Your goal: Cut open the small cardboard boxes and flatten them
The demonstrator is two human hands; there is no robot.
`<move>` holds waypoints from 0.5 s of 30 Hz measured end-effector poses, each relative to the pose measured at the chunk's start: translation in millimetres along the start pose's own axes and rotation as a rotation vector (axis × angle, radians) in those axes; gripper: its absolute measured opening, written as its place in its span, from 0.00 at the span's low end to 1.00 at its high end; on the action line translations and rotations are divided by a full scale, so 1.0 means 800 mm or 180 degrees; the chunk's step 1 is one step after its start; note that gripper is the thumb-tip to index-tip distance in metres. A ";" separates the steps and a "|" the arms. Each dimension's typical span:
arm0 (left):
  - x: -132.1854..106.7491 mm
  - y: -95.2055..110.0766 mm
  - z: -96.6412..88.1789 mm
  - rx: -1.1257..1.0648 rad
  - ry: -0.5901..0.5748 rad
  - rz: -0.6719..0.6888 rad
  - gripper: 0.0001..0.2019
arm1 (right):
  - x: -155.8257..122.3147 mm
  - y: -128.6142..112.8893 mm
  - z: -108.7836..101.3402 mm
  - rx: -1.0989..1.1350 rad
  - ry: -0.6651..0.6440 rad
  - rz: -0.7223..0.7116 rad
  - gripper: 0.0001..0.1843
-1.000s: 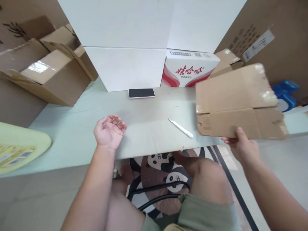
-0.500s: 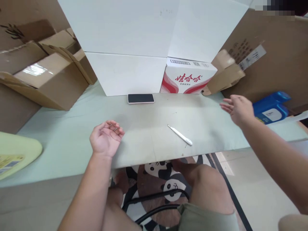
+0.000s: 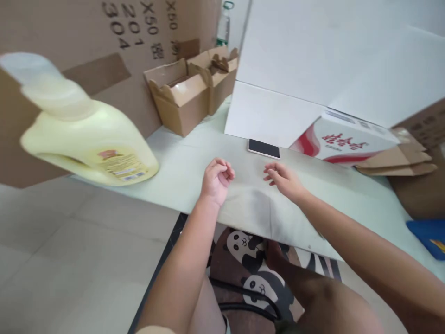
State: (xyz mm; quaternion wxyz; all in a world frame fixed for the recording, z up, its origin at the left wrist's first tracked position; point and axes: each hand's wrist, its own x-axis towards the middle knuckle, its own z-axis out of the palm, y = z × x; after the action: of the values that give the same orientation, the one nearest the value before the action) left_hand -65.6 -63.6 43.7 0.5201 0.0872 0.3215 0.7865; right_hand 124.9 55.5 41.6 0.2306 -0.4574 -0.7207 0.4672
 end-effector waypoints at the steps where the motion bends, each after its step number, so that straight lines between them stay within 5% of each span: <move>1: 0.000 0.006 -0.005 -0.0039 0.0009 0.0044 0.09 | 0.016 -0.013 0.028 -0.0145 -0.0186 -0.0185 0.14; 9: 0.008 0.046 -0.035 -0.0470 0.0160 0.0187 0.10 | 0.162 -0.146 0.217 -0.1098 -0.0512 -0.1872 0.12; 15: 0.015 0.051 -0.040 -0.0423 0.0236 0.0245 0.08 | 0.250 -0.212 0.291 -0.1119 -0.0605 -0.2384 0.18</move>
State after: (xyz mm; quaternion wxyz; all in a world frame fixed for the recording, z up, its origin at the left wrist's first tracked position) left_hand -116.6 -76.7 40.9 0.4819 0.0356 0.2840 0.8282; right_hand -222.1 98.1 66.6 0.2354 -0.1513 -0.9238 0.2612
